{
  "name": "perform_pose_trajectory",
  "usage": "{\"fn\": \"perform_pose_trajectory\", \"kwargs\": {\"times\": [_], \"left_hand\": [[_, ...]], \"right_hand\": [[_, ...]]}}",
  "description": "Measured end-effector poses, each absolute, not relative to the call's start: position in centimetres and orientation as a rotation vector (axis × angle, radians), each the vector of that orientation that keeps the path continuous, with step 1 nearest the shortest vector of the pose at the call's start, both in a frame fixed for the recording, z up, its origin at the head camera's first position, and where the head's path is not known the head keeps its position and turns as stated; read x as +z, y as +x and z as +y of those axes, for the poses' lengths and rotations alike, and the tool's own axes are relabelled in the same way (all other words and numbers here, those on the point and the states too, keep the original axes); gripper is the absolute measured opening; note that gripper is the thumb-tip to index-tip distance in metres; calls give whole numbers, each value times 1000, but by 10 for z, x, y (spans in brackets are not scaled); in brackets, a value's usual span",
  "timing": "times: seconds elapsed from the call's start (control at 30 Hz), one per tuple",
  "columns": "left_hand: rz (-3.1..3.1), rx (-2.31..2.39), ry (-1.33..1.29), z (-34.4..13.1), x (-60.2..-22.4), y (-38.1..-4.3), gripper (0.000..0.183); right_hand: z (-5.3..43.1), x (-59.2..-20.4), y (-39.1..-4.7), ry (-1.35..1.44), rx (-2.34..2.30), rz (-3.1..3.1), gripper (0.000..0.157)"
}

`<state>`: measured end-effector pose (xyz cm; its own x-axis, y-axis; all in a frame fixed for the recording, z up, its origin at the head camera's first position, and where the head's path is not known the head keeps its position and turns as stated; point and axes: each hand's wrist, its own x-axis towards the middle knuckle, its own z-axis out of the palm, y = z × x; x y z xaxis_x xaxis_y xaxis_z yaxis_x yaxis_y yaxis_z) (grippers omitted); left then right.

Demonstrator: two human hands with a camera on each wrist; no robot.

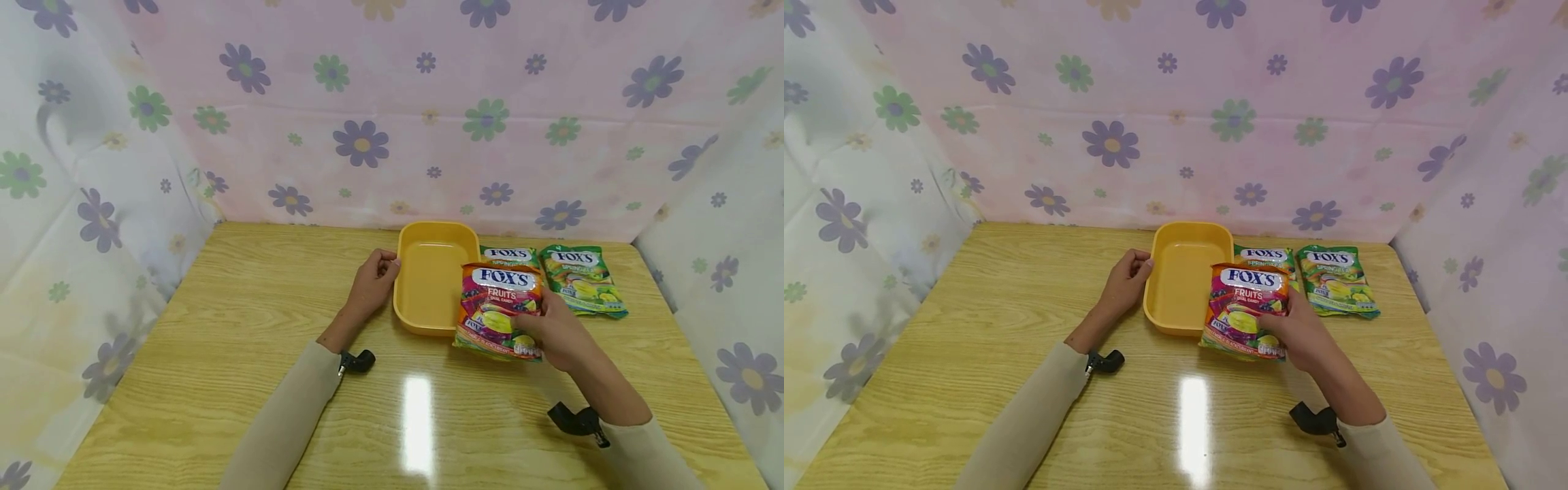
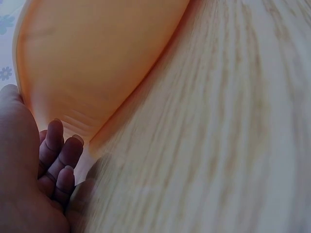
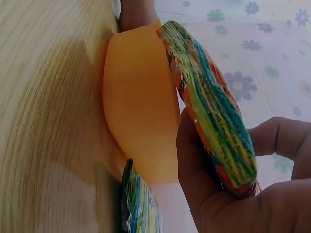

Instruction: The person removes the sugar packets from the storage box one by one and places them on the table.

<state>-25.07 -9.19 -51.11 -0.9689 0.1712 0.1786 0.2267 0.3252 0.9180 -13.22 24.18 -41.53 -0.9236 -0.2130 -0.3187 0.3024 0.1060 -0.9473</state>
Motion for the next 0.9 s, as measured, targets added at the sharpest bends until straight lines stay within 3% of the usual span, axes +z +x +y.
{"fn": "perform_pose_trajectory", "kwargs": {"times": [0.9], "left_hand": [[-2527,-1745,-355,-91,-510,-251,30]], "right_hand": [[298,-433,-111,35,-1784,1945,85]]}}
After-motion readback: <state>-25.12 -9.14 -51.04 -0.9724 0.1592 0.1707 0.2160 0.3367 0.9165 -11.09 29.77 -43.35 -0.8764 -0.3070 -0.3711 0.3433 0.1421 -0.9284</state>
